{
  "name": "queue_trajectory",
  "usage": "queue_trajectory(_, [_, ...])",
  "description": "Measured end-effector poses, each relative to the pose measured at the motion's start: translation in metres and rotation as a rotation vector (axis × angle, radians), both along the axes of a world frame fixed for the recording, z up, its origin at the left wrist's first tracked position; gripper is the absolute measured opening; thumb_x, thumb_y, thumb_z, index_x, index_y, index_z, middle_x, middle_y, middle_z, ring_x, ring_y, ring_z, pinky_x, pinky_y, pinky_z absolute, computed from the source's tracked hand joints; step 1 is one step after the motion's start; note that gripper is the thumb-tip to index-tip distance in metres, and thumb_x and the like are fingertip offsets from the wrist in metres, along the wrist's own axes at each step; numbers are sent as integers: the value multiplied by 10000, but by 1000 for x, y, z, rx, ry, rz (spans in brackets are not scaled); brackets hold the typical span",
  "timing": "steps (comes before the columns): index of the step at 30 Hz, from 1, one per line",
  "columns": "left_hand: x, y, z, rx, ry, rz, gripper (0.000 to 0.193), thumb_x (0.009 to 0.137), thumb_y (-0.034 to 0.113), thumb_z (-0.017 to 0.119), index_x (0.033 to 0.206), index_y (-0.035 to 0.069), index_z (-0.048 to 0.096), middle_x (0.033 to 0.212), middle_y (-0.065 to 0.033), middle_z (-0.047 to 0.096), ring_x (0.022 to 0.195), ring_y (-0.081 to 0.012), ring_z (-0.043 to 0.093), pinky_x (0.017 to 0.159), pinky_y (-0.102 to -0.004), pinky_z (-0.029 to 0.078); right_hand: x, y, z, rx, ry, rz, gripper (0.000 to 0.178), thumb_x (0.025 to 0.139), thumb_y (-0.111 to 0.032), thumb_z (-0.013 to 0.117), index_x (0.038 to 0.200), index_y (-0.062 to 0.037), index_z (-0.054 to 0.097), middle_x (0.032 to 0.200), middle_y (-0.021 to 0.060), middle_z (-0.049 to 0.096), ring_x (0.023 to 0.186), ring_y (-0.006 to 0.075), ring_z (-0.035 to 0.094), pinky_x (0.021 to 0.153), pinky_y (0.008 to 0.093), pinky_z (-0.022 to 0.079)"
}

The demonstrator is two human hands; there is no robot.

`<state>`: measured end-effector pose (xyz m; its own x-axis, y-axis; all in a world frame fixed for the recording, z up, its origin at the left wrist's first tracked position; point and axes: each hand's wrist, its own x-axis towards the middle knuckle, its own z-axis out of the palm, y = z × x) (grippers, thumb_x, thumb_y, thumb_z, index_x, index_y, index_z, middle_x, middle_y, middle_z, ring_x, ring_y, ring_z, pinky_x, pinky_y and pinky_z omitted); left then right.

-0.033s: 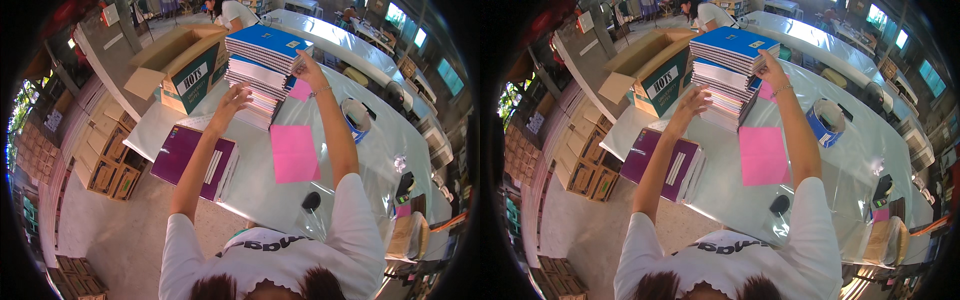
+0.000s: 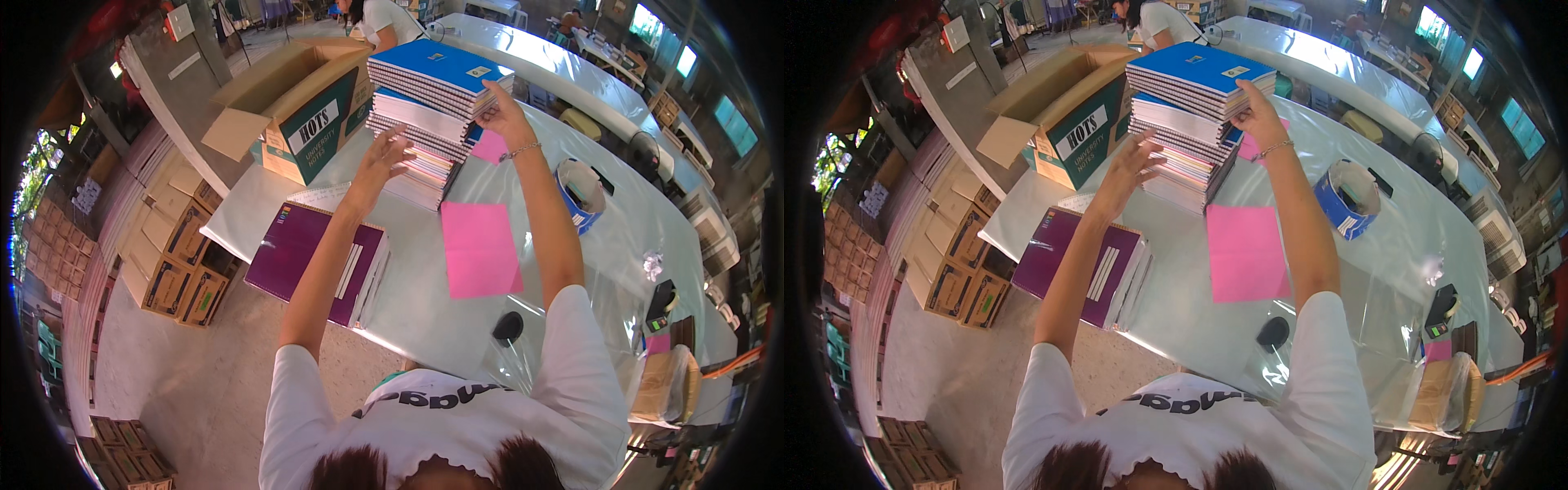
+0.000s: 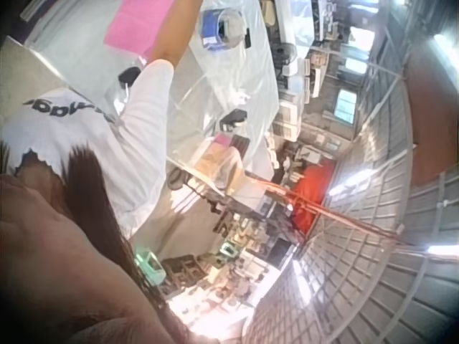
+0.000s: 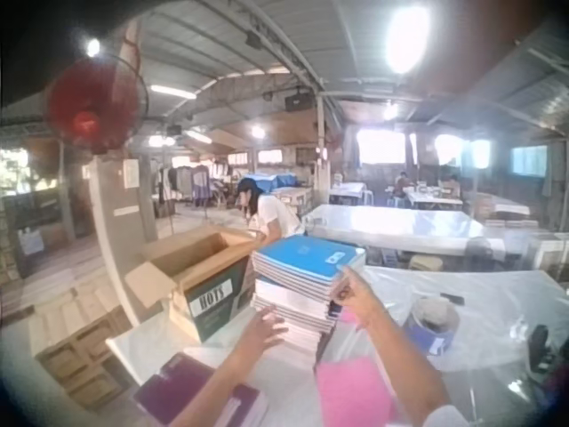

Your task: The person places a notebook onto a plastic sheet, folds the edges of the sheet over the book, and secures it with adhesive tape from a dispenser.

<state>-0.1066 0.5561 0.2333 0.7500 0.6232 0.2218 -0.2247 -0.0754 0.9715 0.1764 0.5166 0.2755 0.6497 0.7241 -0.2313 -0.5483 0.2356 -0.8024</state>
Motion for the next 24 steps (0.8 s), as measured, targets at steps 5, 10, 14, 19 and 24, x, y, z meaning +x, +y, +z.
queue_trajectory(5, [38, 2, 16, -418, -123, -6, 1009, 810, 635, 587, 1420, -49, 164, 1331, -238, 400, 1133, -313, 525, 998, -419, 418, -52, -38, -19, 83, -105, 32, 485, 723, -368, 792, 1029, -91, 537, 923, 81, 587, 808, 198, 551, 718, 330, 466])
queue_trajectory(10, [40, 18, 37, -494, -246, -101, 1032, 761, 510, 722, 1424, -71, 186, 1365, -288, 375, 1173, -357, 490, 978, -419, 439, -125, -119, -27, 49, -380, 559, 493, 902, -550, 525, 1035, -77, 574, 871, 71, 598, 776, 166, 557, 670, 285, 460])
queue_trajectory(14, [45, 15, 36, -431, -220, 26, 732, 776, 269, 726, 1325, -61, 372, 1253, -249, 476, 1136, -327, 507, 922, -387, 459, -15, -156, -58, -164, -673, 215, 682, 909, -654, 374, 1172, -51, 552, 1024, 85, 575, 909, 179, 557, 816, 334, 453])
queue_trajectory(19, [36, -28, 23, -409, -229, 40, 784, 770, 310, 731, 1332, -68, 336, 1180, -226, 501, 1097, -304, 522, 921, -361, 462, 8, -147, -44, 81, -324, 291, 867, 856, -741, 349, 1353, -36, 433, 1308, 156, 498, 1136, 265, 510, 995, 422, 389])
queue_trajectory(24, [1, -98, 15, -262, -91, 139, 818, 768, 325, 714, 1367, -38, 292, 1190, -230, 501, 1088, -298, 565, 851, -363, 535, -35, -186, -46, -3, -367, 596, 949, 801, -665, 566, 1392, 42, 338, 1385, 208, 426, 1236, 322, 456, 1049, 406, 368])
